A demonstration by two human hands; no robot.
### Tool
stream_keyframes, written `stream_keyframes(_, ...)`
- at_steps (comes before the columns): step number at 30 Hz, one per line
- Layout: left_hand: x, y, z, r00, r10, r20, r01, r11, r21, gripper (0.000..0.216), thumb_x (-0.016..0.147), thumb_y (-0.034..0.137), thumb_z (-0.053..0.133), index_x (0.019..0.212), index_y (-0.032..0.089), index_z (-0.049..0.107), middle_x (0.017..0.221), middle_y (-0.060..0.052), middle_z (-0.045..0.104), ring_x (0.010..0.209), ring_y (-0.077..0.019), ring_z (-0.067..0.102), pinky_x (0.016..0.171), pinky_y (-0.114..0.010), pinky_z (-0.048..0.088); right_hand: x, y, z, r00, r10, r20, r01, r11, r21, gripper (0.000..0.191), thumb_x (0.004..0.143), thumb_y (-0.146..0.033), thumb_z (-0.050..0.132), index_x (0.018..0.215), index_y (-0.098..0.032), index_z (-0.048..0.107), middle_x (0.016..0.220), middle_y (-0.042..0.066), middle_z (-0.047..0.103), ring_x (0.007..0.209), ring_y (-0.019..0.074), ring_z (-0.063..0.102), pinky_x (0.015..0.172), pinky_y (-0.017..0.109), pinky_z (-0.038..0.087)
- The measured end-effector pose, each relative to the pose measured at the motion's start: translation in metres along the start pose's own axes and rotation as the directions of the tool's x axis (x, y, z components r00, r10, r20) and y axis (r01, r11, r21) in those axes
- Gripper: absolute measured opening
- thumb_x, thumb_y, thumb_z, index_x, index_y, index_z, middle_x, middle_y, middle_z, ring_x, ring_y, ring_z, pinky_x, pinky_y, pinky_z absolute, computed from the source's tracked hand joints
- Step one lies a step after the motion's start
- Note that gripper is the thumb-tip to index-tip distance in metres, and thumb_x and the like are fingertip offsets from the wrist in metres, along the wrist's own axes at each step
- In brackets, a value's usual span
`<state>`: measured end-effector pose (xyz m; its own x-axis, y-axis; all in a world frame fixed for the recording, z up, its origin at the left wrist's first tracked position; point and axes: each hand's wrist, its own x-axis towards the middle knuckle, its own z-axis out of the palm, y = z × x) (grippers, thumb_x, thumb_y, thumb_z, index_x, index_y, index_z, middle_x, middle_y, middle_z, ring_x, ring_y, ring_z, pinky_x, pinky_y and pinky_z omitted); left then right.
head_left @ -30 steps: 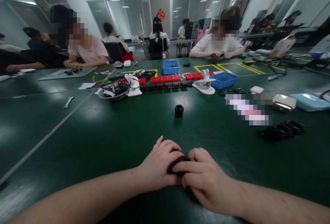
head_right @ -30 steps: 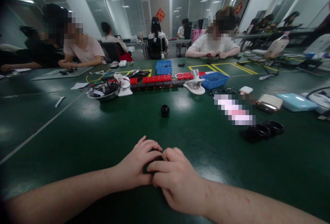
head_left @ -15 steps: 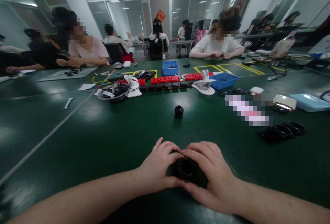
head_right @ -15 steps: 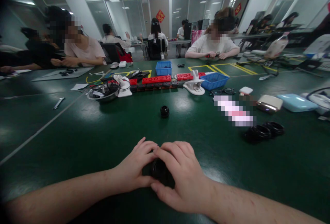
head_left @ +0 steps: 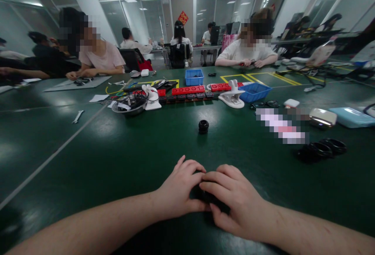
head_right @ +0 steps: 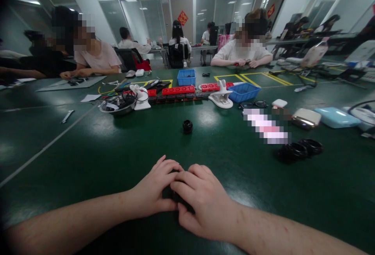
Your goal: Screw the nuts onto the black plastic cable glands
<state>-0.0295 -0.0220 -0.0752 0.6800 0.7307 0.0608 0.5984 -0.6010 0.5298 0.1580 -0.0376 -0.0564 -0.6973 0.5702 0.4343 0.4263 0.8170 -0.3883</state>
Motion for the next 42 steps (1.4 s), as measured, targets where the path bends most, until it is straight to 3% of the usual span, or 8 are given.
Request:
stream_keyframes(9, 0.0003, -0.0024, 0.0019, 1.0, 0.014, -0.009, -0.014, 1.0, 0.017, 0.047, 0.066, 0.052, 0.067, 0.102, 0.024, 0.057, 0.107, -0.004, 0.053, 0.107, -0.0234, 0.045, 0.103, -0.056, 0.012, 0.0008, 0.002, -0.0012, 0.995, -0.063, 0.083, 0.053, 0.991, 0.12, 0.028, 0.067, -0.008, 0.041, 0.087, -0.017, 0.058, 0.097, 0.003, 0.062, 0.081, 0.0181, 0.044, 0.07, 0.035, 0.035)
stream_keyframes(18, -0.0005, -0.0007, 0.0005, 1.0, 0.008, 0.0, -0.008, 1.0, 0.009, 0.048, 0.066, 0.054, 0.066, 0.104, 0.024, 0.056, 0.107, -0.004, 0.053, 0.107, -0.0241, 0.044, 0.103, -0.056, 0.012, -0.0011, 0.0055, 0.0046, 0.994, -0.103, 0.035, 0.1, 0.991, 0.093, 0.022, 0.078, -0.008, 0.041, 0.085, -0.018, 0.058, 0.096, 0.001, 0.064, 0.079, 0.0162, 0.044, 0.068, 0.032, 0.033)
stream_keyframes(27, -0.0011, -0.0017, -0.0005, 1.0, 0.011, 0.013, -0.011, 1.0, 0.023, 0.04, 0.07, 0.044, 0.064, 0.102, 0.022, 0.056, 0.109, -0.005, 0.052, 0.108, -0.0244, 0.045, 0.103, -0.056, 0.012, -0.0039, 0.0008, -0.0007, 0.983, -0.177, -0.046, 0.179, 0.982, 0.054, 0.039, 0.077, -0.007, 0.039, 0.111, -0.022, 0.052, 0.107, 0.001, 0.063, 0.082, 0.016, 0.05, 0.07, 0.031, 0.038)
stream_keyframes(32, -0.0004, -0.0007, -0.0013, 1.0, 0.003, 0.018, -0.003, 1.0, 0.003, 0.048, 0.066, 0.049, 0.068, 0.106, 0.024, 0.055, 0.109, -0.004, 0.052, 0.108, -0.0246, 0.044, 0.103, -0.057, 0.012, -0.0066, 0.0016, -0.004, 0.978, -0.103, -0.179, 0.111, 0.993, 0.036, 0.034, 0.077, -0.01, 0.039, 0.11, -0.016, 0.047, 0.098, 0.008, 0.059, 0.085, 0.0177, 0.052, 0.072, 0.032, 0.041)
stream_keyframes(37, -0.0008, -0.0019, -0.0011, 1.0, 0.005, 0.018, -0.005, 1.0, 0.005, 0.049, 0.068, 0.043, 0.067, 0.111, 0.023, 0.053, 0.111, -0.006, 0.051, 0.111, -0.0251, 0.042, 0.104, -0.057, 0.01, -0.0058, 0.0033, 0.0007, 0.987, 0.025, -0.157, -0.029, 0.999, -0.026, 0.044, 0.078, -0.036, 0.052, 0.114, -0.013, 0.043, 0.101, 0.011, 0.055, 0.086, 0.0213, 0.051, 0.072, 0.035, 0.043)
stream_keyframes(42, -0.0005, -0.0026, -0.0009, 1.0, -0.004, 0.03, 0.003, 1.0, 0.01, 0.049, 0.067, 0.042, 0.068, 0.109, 0.021, 0.055, 0.114, -0.007, 0.051, 0.112, -0.0263, 0.042, 0.103, -0.058, 0.01, -0.005, 0.0066, 0.0027, 0.991, 0.064, -0.12, -0.067, 0.998, -0.015, 0.045, 0.08, -0.041, 0.05, 0.115, -0.014, 0.044, 0.102, 0.012, 0.055, 0.087, 0.0215, 0.052, 0.074, 0.036, 0.043)
